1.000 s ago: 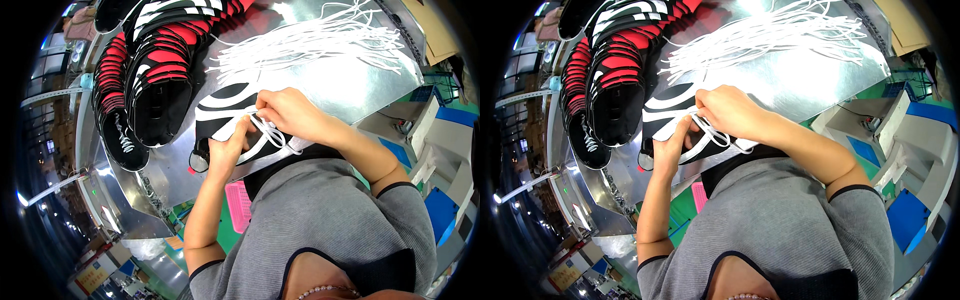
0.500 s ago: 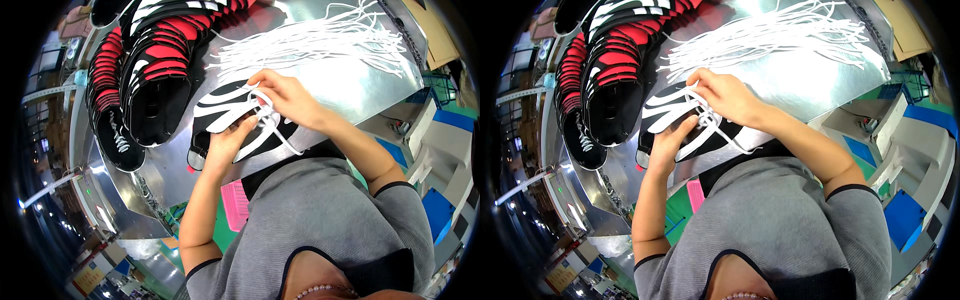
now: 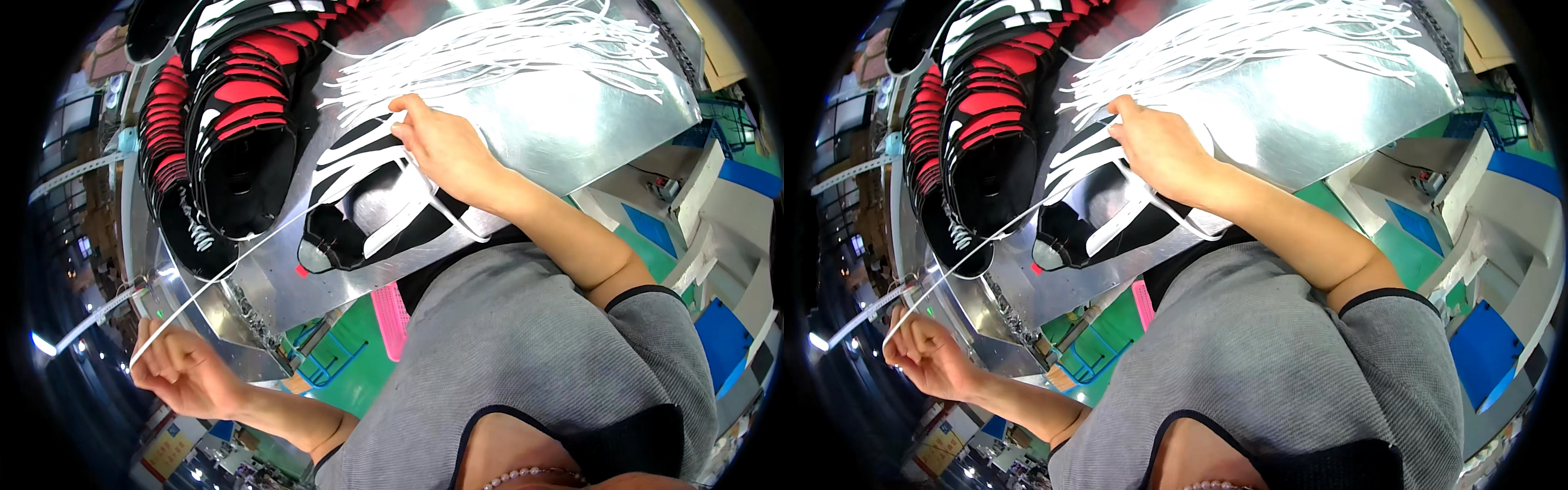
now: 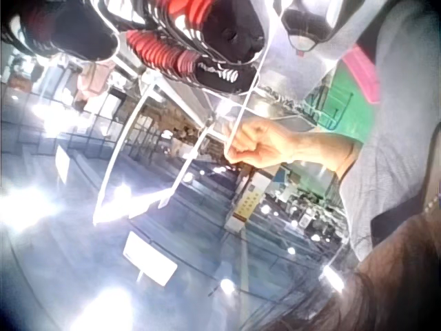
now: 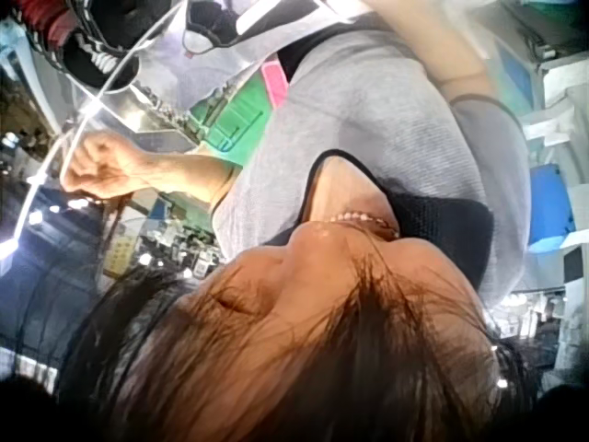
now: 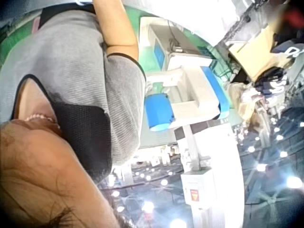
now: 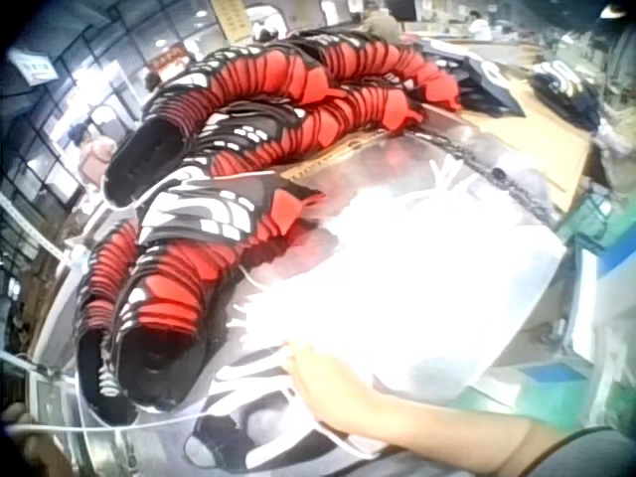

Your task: The person laces shoe uppers, threading laces through the eyelets using a small tool and by hand, then sets each shoe upper aside.

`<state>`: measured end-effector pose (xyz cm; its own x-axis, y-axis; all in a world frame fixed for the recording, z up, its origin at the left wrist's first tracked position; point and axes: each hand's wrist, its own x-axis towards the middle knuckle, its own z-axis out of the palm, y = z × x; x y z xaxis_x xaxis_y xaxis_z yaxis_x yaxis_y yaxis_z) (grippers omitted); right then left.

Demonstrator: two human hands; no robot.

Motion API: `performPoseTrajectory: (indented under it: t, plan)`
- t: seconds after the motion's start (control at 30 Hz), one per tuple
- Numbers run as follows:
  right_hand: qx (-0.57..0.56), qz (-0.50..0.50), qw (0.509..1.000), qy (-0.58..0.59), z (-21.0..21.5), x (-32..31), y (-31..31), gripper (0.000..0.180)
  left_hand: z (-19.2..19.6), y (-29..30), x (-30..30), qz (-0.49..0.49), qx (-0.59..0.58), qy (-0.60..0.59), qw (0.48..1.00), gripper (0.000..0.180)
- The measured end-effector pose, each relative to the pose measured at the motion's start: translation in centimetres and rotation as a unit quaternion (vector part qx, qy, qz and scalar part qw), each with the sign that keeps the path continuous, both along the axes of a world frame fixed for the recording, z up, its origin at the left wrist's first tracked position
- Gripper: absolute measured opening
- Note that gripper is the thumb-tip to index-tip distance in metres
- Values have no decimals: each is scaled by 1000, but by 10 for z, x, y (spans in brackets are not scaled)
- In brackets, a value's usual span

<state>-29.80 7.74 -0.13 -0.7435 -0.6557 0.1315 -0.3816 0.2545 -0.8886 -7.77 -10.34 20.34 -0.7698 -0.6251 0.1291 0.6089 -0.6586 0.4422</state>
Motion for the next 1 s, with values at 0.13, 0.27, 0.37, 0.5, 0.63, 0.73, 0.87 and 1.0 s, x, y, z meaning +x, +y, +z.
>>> performPoseTrajectory:
  t: [0.13, 0.27, 0.37, 0.5, 0.63, 0.73, 0.87, 1.0]
  plan:
    - [10, -30, 999, 16, -8, -1, -4, 26, -55, 32, 0, 172, -304, -305, 886, 6]
    - [-86, -23, 996, -20, -6, -7, -5, 23, -123, 95, -56, 94, -812, -355, 454, 17]
    - [-125, 3, 983, -131, 9, -7, 8, 20, -155, 98, -60, 138, -805, -377, 437, 17]
    - [-137, 58, 980, -130, 22, 13, 41, 17, -163, 96, -62, 122, -725, -413, 538, 14]
    - [-114, 97, 980, -130, 14, 41, 65, 20, -169, 94, -69, 143, -723, -404, 541, 15]
    - [-84, 120, 979, -140, 13, 45, 70, 20, -171, 92, -70, 157, -740, -402, 515, 18]
    - [-60, 121, 981, -140, 8, 44, 66, 20, -168, 94, -75, 172, -699, -428, 546, 21]
    - [-58, 114, 980, -150, 4, 41, 60, 19, -165, 88, -79, 136, -696, -455, 538, 21]
